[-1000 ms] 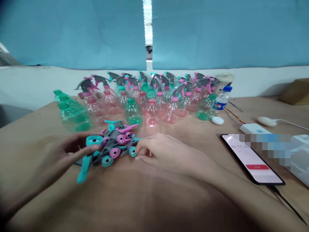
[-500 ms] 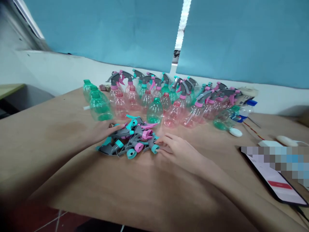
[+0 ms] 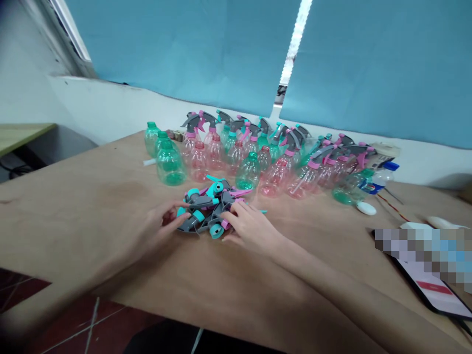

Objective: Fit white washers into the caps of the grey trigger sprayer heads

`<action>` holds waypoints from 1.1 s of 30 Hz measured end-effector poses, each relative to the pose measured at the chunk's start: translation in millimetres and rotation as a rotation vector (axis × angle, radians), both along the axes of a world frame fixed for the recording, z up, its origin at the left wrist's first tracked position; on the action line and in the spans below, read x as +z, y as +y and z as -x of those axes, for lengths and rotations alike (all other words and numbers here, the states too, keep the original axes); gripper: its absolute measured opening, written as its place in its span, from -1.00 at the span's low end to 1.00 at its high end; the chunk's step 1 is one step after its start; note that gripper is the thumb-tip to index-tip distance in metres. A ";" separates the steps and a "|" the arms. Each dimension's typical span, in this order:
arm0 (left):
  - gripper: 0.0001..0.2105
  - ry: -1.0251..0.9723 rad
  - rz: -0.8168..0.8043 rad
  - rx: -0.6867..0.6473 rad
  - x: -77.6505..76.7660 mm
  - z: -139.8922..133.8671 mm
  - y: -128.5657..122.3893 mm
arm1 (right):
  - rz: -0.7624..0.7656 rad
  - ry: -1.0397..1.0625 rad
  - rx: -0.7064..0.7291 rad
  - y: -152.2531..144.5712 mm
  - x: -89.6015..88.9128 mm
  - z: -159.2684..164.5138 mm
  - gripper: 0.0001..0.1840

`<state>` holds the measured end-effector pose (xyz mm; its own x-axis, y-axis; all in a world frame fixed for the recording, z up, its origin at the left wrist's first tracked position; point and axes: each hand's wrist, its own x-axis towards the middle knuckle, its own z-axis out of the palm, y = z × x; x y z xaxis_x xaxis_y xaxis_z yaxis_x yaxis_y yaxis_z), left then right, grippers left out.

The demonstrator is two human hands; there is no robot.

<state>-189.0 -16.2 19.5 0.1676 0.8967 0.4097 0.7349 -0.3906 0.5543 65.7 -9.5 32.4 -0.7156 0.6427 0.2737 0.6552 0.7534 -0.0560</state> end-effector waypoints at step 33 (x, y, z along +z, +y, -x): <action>-0.28 0.046 0.043 -0.531 16.6 -135.5 -38.8 | 0.428 0.475 -0.517 -36.2 19.6 -72.9 -0.83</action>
<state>-53.5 -55.0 36.1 0.6195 0.6997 0.3560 0.4662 -0.6927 0.5502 138.6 -45.7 52.0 -0.1698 0.9770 0.1290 0.7478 0.2130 -0.6288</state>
